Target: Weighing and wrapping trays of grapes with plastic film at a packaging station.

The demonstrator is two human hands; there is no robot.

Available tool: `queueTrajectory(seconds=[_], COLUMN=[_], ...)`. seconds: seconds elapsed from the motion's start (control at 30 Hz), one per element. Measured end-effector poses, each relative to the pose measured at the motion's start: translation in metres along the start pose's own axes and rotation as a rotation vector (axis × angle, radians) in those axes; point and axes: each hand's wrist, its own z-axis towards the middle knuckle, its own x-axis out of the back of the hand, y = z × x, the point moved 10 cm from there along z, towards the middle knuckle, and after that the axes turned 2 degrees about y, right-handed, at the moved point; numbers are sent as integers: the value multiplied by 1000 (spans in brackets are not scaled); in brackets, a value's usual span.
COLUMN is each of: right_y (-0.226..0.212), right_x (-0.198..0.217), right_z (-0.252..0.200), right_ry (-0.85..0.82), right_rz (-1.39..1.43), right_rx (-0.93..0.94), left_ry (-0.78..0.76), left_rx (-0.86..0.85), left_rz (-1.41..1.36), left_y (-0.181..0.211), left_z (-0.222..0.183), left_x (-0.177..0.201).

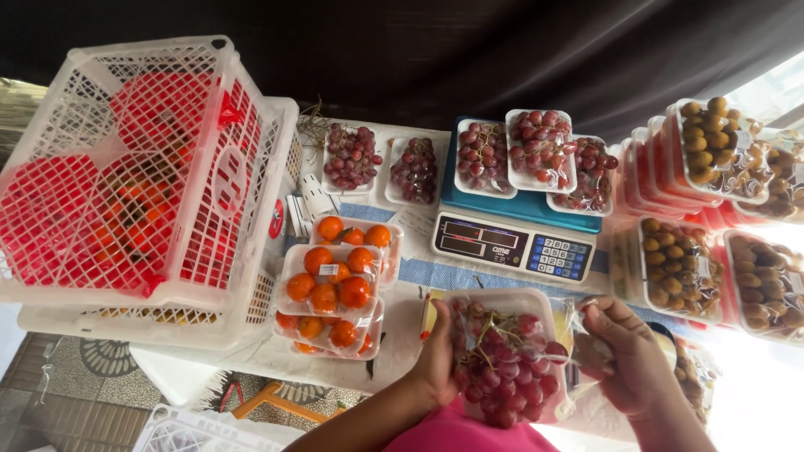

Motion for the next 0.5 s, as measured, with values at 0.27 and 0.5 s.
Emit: queueTrajectory(seconds=[0.27, 0.5], right_y=[-38, -44], right_x=[6, 6], right_z=[-34, -32], right_ry=[600, 657], right_rz=[-1283, -1081], right_rx=[655, 685], left_ry=[-105, -163], left_rx=[105, 117], left_rz=[-58, -3], left_y=[-10, -17], left_z=[-4, -2], left_x=[-7, -18])
